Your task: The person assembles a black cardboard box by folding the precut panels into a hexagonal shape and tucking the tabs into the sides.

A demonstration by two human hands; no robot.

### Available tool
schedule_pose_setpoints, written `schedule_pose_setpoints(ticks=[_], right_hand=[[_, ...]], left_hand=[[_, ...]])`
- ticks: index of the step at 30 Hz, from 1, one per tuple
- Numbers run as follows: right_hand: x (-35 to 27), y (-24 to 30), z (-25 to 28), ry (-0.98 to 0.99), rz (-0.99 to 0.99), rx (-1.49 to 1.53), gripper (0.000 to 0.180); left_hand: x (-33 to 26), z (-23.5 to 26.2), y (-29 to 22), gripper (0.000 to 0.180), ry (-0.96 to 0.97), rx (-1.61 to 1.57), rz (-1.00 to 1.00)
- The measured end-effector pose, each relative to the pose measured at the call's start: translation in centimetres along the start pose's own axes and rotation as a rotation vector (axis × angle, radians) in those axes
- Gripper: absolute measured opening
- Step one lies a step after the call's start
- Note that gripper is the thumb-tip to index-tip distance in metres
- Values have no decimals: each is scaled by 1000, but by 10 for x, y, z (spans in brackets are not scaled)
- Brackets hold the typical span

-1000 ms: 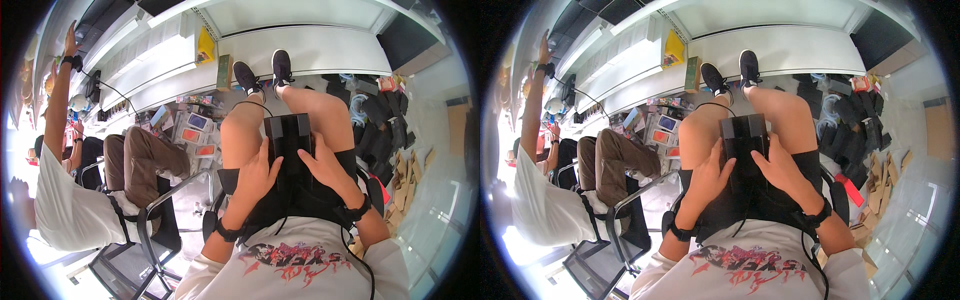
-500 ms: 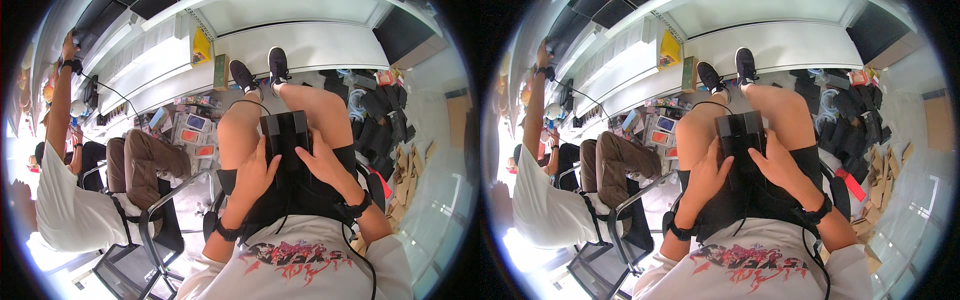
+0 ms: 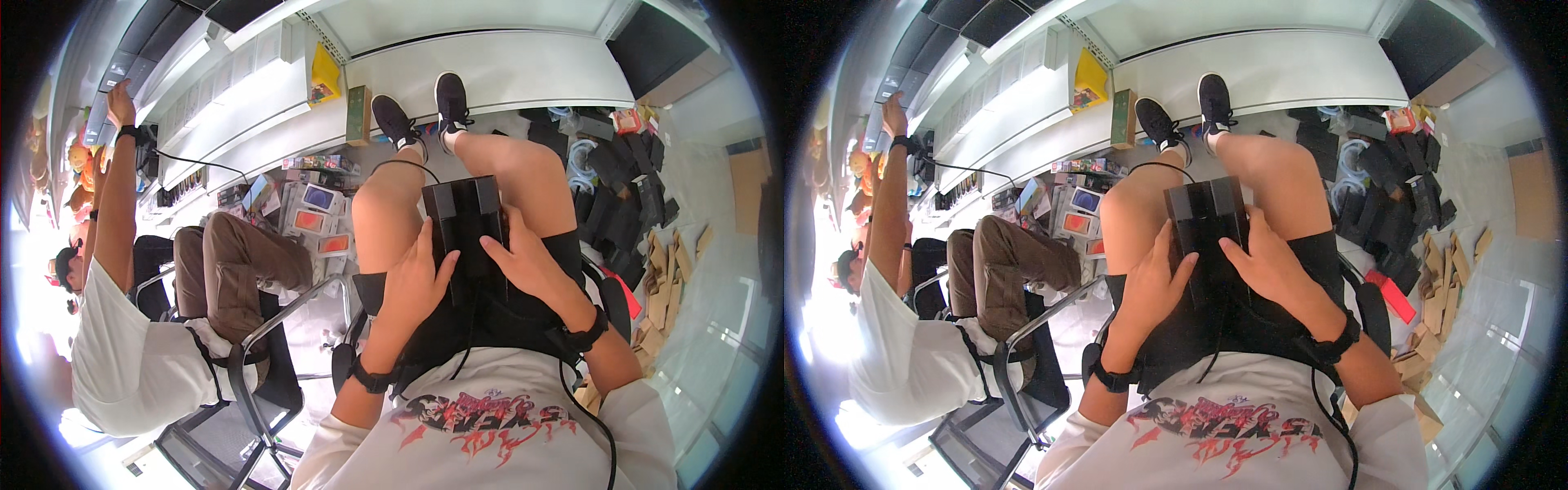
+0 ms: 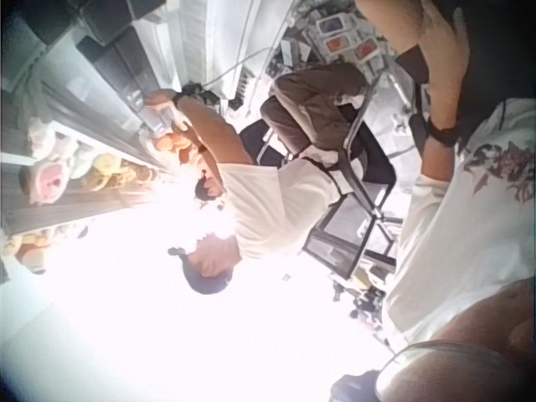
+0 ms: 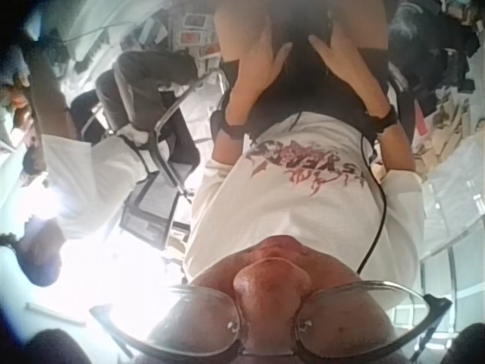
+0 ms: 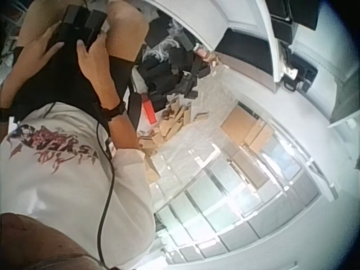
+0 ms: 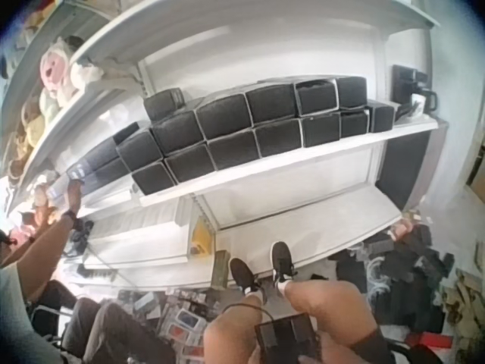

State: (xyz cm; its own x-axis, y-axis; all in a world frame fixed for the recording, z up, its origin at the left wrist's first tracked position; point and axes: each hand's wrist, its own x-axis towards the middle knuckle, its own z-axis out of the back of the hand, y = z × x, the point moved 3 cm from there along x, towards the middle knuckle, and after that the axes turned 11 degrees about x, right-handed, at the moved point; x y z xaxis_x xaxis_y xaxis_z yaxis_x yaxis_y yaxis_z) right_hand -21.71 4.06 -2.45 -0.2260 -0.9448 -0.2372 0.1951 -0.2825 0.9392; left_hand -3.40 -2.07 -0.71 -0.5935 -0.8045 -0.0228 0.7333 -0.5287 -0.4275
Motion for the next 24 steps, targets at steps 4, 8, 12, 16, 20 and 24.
schedule_pose_setpoints(ticks=[4,8,12,16,20,24], right_hand=[[0,-1,0,-3,-27,13,53],[0,1,1,1,-57,2,53],[-1,6,4,-95,-13,65,49],[-1,7,9,-147,-17,302,40],[-3,19,13,-175,9,614,39],[-7,23,12,-144,42,626,43]], left_hand=[[1,0,-1,62,8,-15,-2],[2,2,-1,58,75,-71,76],[4,5,3,51,-3,-251,93],[6,14,4,45,-103,-290,-31],[8,17,15,50,-166,-769,365],[12,16,4,56,47,-927,223]])
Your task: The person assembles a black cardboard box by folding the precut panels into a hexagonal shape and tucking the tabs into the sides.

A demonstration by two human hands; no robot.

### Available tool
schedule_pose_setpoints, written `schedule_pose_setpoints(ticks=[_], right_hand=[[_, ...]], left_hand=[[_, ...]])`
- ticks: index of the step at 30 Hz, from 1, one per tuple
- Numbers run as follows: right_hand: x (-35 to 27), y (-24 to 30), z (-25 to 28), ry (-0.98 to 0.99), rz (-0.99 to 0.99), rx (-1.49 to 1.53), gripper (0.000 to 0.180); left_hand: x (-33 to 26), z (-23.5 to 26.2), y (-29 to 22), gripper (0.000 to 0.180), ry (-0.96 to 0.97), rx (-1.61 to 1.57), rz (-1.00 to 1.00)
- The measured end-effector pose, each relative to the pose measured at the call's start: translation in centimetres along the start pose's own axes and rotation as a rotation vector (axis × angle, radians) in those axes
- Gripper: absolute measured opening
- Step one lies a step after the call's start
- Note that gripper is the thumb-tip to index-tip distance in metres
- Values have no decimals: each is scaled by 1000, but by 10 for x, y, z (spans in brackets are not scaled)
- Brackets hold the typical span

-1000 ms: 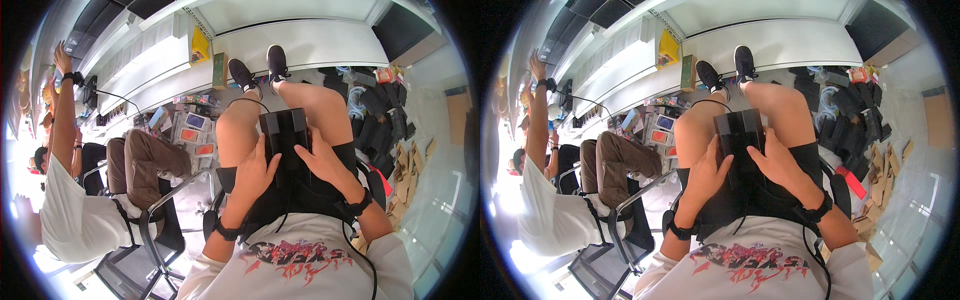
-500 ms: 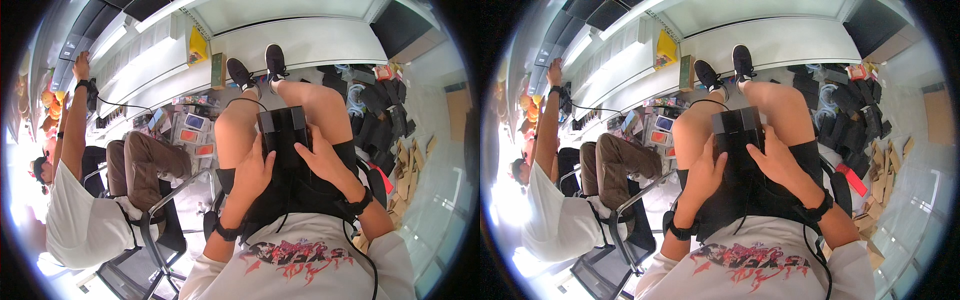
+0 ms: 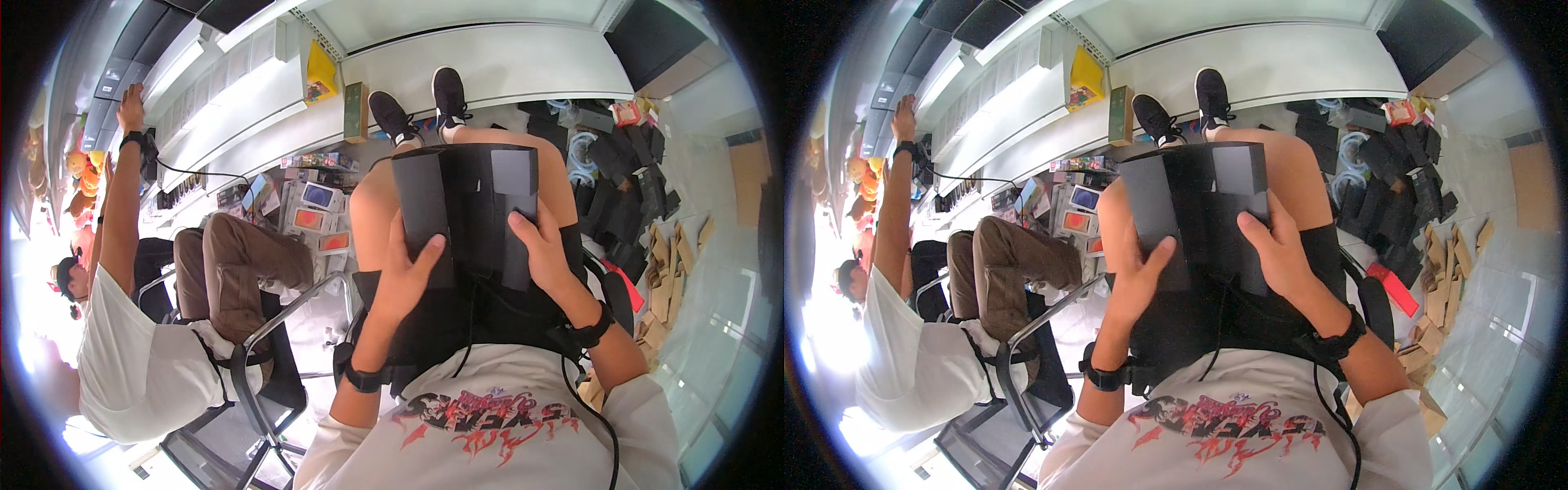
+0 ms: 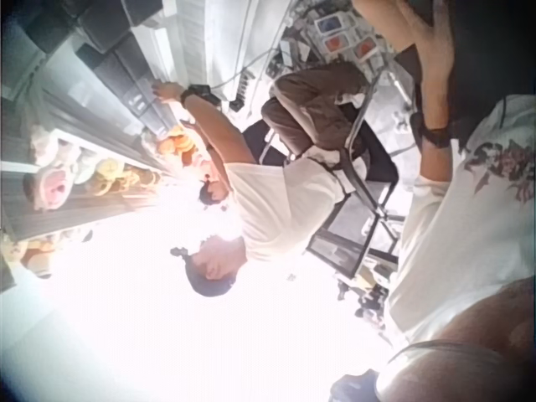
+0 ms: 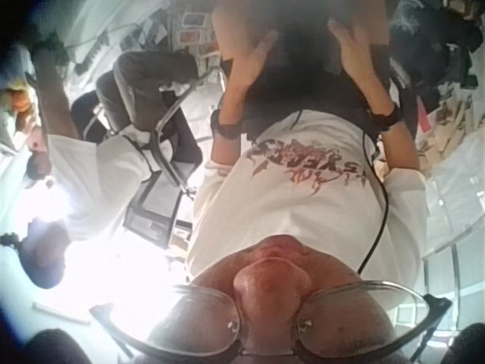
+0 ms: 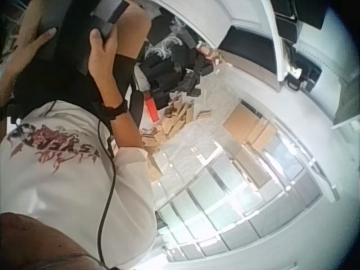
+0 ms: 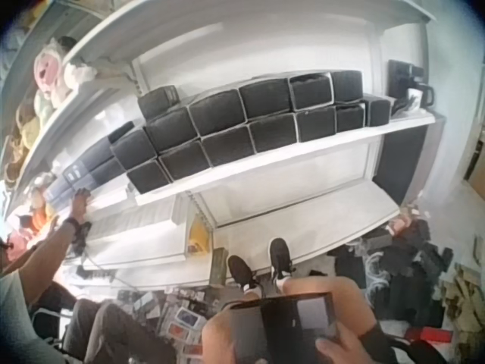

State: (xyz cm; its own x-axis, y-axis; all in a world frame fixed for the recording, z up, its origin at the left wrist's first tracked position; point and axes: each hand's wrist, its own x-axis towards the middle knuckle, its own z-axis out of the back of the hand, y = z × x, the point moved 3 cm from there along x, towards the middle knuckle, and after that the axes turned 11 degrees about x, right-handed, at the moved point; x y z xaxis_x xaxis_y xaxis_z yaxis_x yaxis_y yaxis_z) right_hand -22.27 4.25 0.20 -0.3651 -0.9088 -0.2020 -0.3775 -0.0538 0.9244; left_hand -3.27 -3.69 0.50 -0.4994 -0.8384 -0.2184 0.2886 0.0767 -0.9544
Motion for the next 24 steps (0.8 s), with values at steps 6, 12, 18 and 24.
schedule_pose_setpoints(ticks=[6,12,18,24], right_hand=[[3,-2,2,156,-53,105,53],[7,-9,1,196,-31,63,54],[3,-7,-3,277,-124,52,61],[-3,-9,-9,351,-187,65,79]], left_hand=[[-8,-8,-16,62,47,182,-112],[-9,-9,-10,67,93,267,-43],[-13,-16,6,88,40,339,-38],[-9,-12,6,87,17,415,-94]])
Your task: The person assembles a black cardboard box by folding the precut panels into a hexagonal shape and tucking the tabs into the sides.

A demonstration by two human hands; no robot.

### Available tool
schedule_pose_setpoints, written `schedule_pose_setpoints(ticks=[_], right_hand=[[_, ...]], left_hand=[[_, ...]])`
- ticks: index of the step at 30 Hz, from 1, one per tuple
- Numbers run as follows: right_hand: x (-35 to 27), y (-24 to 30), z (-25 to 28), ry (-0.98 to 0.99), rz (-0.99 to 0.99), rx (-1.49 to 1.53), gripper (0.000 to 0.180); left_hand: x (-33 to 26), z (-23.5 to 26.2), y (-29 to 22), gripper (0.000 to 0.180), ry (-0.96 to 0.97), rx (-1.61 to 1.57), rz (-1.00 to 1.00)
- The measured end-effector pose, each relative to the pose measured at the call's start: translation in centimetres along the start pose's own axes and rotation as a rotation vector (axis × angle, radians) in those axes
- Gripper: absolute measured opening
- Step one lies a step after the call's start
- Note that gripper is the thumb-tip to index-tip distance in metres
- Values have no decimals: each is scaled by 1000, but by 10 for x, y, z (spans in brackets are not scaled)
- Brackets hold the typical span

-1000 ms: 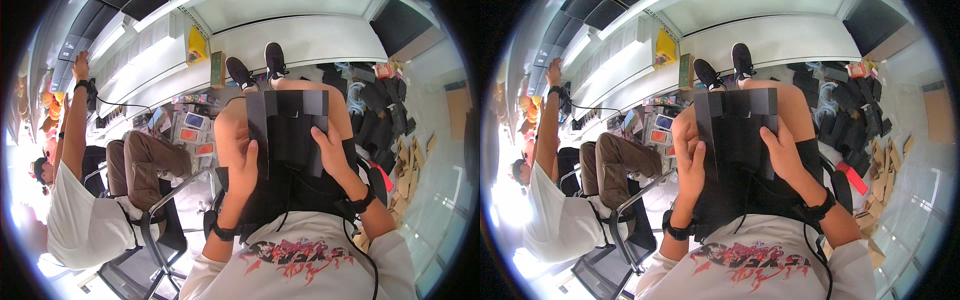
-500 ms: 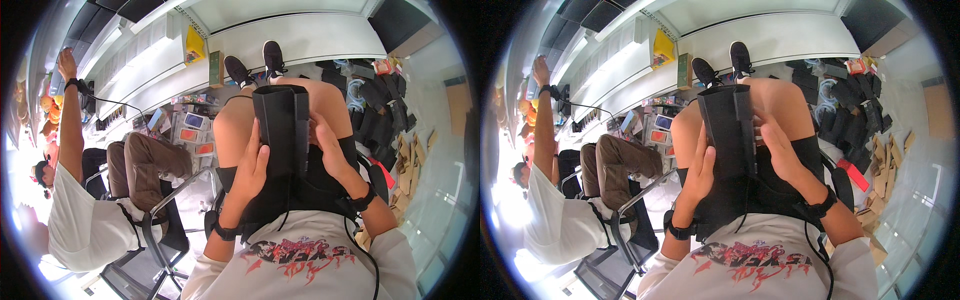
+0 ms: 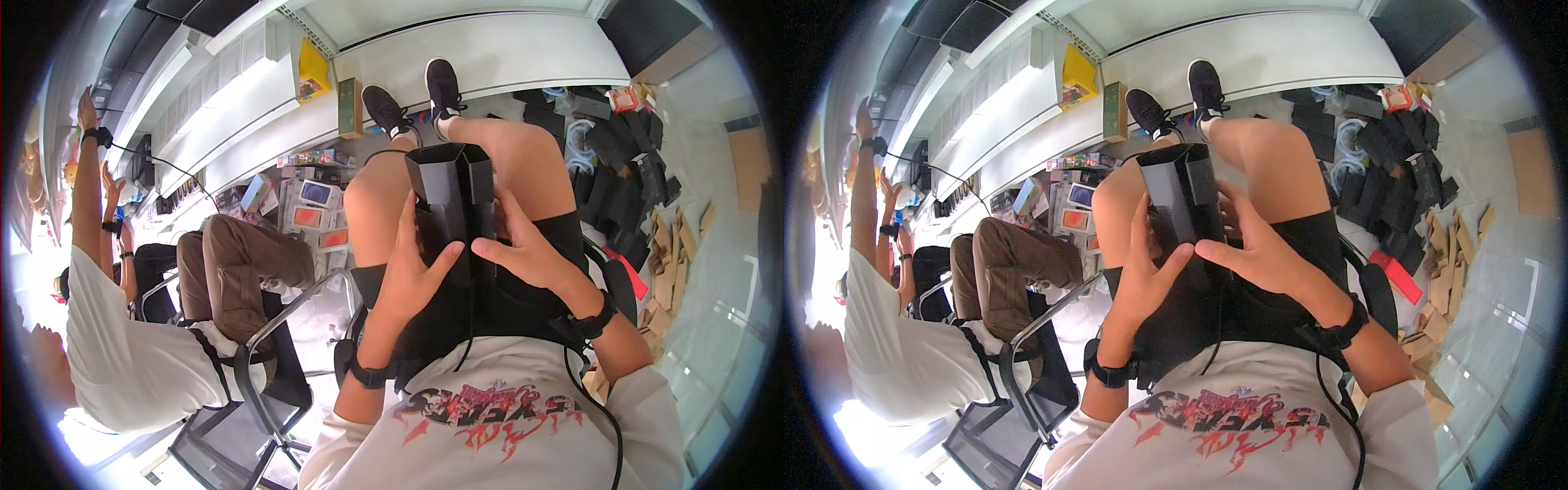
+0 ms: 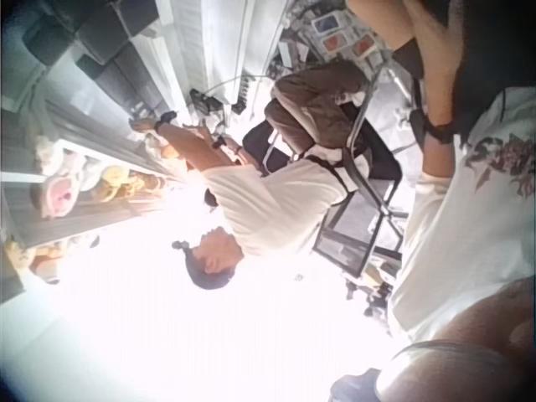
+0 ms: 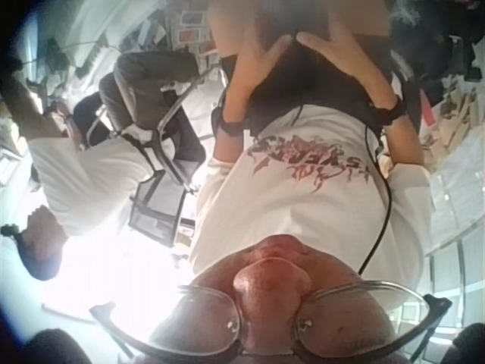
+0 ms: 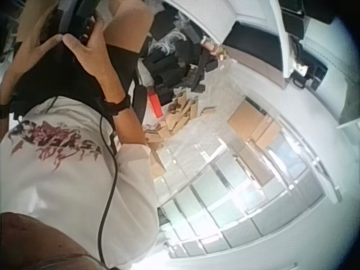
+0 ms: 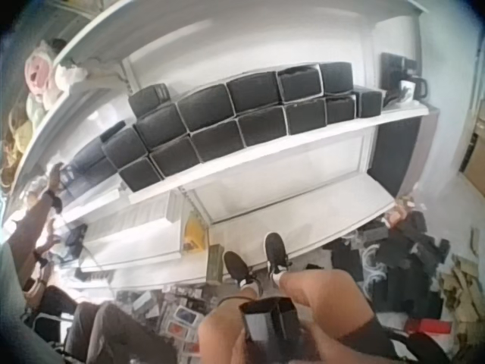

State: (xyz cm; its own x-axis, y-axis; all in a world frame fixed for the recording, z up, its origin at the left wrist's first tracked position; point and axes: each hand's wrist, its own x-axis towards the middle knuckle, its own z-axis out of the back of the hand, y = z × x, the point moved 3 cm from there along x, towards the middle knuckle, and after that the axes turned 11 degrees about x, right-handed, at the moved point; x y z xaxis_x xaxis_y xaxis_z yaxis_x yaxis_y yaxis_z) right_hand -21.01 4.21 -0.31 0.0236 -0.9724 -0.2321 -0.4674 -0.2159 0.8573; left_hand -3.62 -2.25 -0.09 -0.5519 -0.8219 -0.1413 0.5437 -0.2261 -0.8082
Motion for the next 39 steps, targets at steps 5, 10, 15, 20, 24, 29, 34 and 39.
schedule_pose_setpoints(ticks=[5,10,15,20,24,29,34,39], right_hand=[[2,-2,6,-82,126,-412,82],[2,-9,6,-62,71,-340,82],[2,-8,6,-64,56,-344,73],[2,-4,3,-39,14,-282,72],[-1,1,3,-26,47,-382,73],[-6,6,-1,-56,131,-143,68],[-7,13,1,-124,76,-20,45],[-2,0,11,-166,38,-69,48]], left_hand=[[-1,2,-8,90,91,79,77],[-1,0,-4,93,1,271,-77],[0,1,-2,94,-10,313,-102],[0,0,-3,88,2,293,-70],[2,5,-14,87,67,313,-163],[-1,12,-13,79,106,-72,-246],[-4,4,-18,83,171,-443,-2],[-2,-4,-5,87,165,-180,87]])
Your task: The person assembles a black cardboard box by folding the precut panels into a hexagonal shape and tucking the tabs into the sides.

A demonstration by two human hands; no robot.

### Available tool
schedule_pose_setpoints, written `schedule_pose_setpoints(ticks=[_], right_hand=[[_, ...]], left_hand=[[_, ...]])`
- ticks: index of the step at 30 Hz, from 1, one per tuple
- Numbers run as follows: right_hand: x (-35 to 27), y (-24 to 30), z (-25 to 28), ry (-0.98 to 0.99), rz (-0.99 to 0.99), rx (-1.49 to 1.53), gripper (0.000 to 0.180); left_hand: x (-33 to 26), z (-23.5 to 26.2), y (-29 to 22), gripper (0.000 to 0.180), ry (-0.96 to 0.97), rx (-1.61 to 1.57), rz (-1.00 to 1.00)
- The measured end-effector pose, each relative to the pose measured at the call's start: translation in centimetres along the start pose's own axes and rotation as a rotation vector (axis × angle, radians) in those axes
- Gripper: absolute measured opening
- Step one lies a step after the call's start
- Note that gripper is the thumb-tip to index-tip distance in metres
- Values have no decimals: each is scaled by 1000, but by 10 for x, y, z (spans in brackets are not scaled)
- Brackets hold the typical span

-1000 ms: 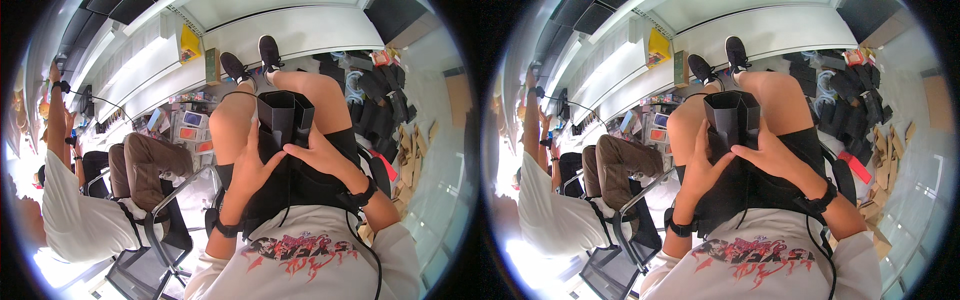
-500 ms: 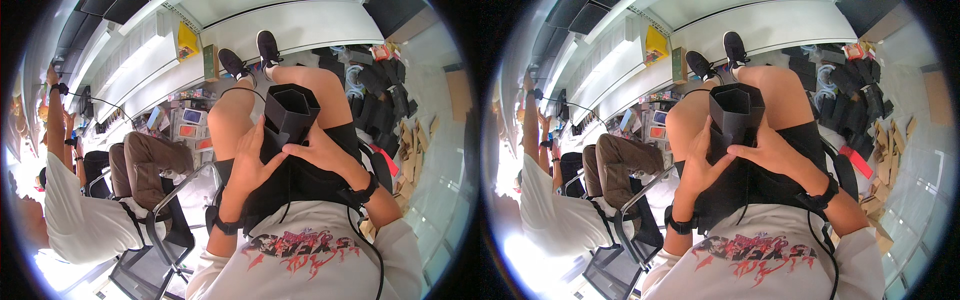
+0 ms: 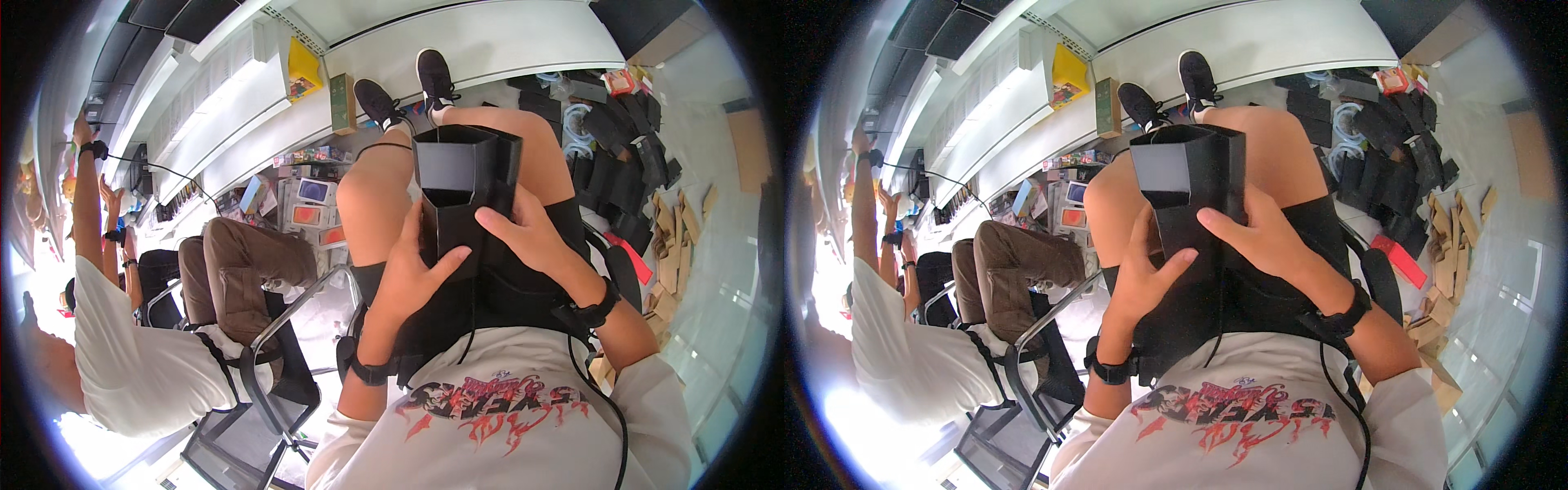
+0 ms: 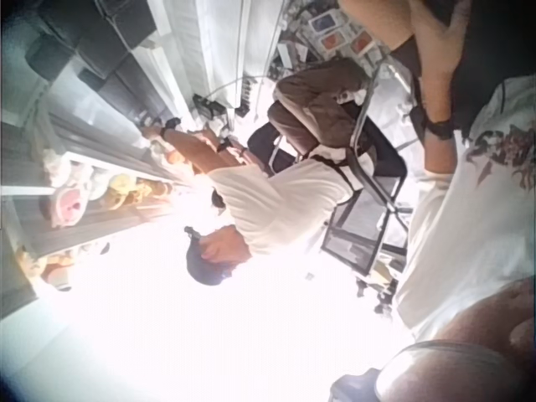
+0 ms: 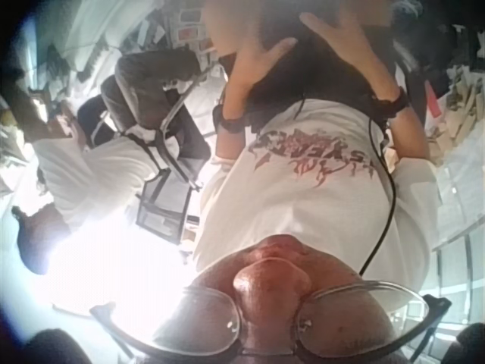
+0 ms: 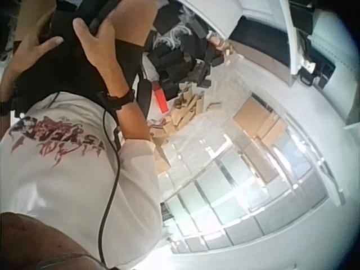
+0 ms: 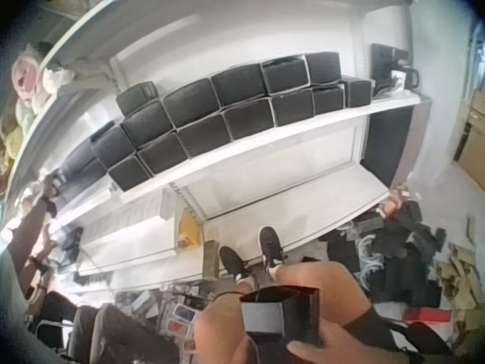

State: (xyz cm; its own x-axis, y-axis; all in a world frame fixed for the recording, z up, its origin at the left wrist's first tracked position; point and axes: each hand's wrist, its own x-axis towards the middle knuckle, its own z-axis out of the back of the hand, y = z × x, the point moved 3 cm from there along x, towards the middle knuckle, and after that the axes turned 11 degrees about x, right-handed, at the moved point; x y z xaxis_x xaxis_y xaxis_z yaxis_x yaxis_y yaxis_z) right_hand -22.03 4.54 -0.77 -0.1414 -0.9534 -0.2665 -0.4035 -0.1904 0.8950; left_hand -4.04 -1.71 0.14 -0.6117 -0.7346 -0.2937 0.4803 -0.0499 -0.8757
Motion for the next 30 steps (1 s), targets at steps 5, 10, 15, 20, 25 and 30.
schedule_pose_setpoints(ticks=[5,10,15,20,25,30], right_hand=[[3,1,-10,28,51,18,73],[-2,-2,-9,109,20,-29,89],[-3,-2,-9,193,-56,123,84],[-3,9,-14,179,-83,166,75],[-1,11,-13,146,-83,37,71],[-2,10,-13,112,-6,39,73]], left_hand=[[2,4,2,83,-225,107,-52],[-1,2,-6,84,-158,361,-105],[-3,5,-6,81,-132,312,-257],[-6,7,-4,86,-139,254,-263],[-4,3,0,97,-120,175,-75],[-3,3,-6,102,-202,187,-82]])
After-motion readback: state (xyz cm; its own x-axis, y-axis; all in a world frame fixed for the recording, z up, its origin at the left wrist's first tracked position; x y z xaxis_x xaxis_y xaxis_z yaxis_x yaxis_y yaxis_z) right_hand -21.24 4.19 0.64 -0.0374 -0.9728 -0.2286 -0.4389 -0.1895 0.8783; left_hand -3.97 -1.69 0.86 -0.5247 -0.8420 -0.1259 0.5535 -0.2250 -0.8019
